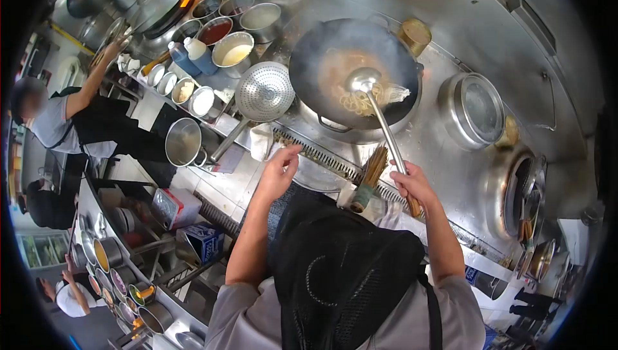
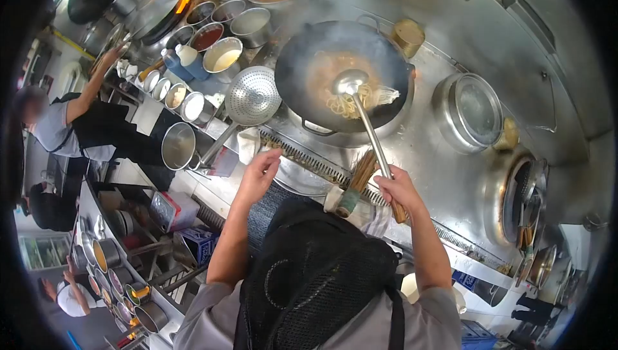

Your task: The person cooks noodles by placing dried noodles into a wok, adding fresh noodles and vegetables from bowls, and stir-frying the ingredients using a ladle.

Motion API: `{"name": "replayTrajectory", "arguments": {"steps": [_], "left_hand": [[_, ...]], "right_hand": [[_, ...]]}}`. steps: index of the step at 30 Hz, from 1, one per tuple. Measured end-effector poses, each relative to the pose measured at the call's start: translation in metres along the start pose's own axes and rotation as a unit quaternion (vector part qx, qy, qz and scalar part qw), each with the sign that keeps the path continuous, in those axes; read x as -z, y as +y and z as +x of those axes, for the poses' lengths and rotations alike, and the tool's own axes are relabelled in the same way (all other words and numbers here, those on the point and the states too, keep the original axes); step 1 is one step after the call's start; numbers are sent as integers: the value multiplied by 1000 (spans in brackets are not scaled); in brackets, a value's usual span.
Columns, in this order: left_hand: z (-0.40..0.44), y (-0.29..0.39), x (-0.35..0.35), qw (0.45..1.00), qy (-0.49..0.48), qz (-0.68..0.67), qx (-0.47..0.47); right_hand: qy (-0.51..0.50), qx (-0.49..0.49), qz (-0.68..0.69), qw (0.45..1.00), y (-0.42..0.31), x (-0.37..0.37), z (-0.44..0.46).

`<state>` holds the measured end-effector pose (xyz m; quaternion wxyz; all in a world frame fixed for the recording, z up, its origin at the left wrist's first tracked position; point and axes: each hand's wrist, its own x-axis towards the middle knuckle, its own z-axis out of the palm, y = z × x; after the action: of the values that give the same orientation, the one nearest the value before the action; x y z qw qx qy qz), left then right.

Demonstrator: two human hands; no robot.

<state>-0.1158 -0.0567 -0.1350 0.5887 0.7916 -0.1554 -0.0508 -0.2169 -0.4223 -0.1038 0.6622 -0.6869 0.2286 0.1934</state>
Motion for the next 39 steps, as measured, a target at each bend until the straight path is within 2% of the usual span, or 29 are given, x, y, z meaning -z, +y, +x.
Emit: {"name": "replayTrajectory", "arguments": {"steps": [1, 2, 3, 4, 6, 8, 10, 14, 16, 17, 19, 21, 22, 23, 24, 25, 26, 27, 29, 31, 32, 33, 34, 35, 36, 38, 39], "left_hand": [[-8, -4, -7, 997, -42, 58, -11], [-15, -8, -11, 997, -45, 59, -11], [-23, -12, -14, 994, -74, 75, 9], [-31, -14, -17, 990, -102, 90, 30], [-46, -17, -17, 988, -111, 98, 37], [-59, -30, -14, 981, -134, 122, 68], [-70, -41, -11, 984, -117, 124, 61], [-76, -50, -4, 983, -89, 140, 82], [-72, -46, -6, 985, -73, 138, 76], [-71, -44, -6, 986, -61, 139, 71], [-70, -40, -10, 988, -50, 129, 64], [-72, -33, -10, 990, -38, 126, 58], [-75, -29, -9, 993, -47, 89, 65], [-76, -25, -4, 995, -52, 53, 70], [-78, -11, 6, 970, -87, -149, 171], [-77, 12, 19, 966, -69, -207, 136], [-78, 41, 32, 959, -51, -261, 100], [-77, 70, 46, 963, -34, -250, 97], [-77, 132, 68, 955, 24, -250, -156], [-90, 200, 83, 922, 87, -230, -299], [-89, 230, 93, 898, 79, -160, -403], [-89, 252, 94, 859, 87, -146, -483], [-89, 275, 84, 818, 123, -168, -536], [-86, 294, 64, 743, 125, -307, -581], [-89, 294, 61, 746, 128, -296, -583], [-95, 291, 62, 746, 75, -195, -633], [-101, 290, 68, 748, 80, -193, -629]], "right_hand": [[48, 14, -153, 987, 10, 24, 12], [49, 12, -150, 987, 12, 40, 13], [115, 114, -253, 954, 13, 52, 12], [176, 213, -350, 895, 13, 61, 10], [198, 228, -406, 863, -20, 71, -25], [189, 131, -450, 863, -79, 72, -76], [178, 25, -471, 864, -131, 75, -115], [170, 54, -506, 844, -152, 101, -134], [153, 124, -677, 709, -126, 123, -110], [183, 59, -693, 694, -114, 123, -91], [196, 88, -667, 713, -93, 117, -49], [209, 275, -606, 717, -13, 159, 33], [206, 284, -603, 716, -15, 142, 36], [205, 178, -437, 858, -25, 109, 37], [182, 63, -249, 949, -35, 87, 44], [167, 77, -251, 950, -35, 79, 53], [167, 99, -153, 969, -27, 70, 61], [163, 116, -51, 978, -23, 60, 71], [162, 124, -77, 976, -28, 53, 89], [164, 128, -105, 972, -37, 46, 99], [152, 134, -104, 974, -46, 38, 98], [167, 115, -155, 967, -55, 30, 95], [183, 97, -205, 957, -58, 20, 96], [165, 101, -219, 956, -55, 20, 103], [155, 106, -219, 958, -49, 19, 110], [163, 89, -261, 947, -38, 12, 118], [172, 104, -314, 928, -30, 9, 120]]}}
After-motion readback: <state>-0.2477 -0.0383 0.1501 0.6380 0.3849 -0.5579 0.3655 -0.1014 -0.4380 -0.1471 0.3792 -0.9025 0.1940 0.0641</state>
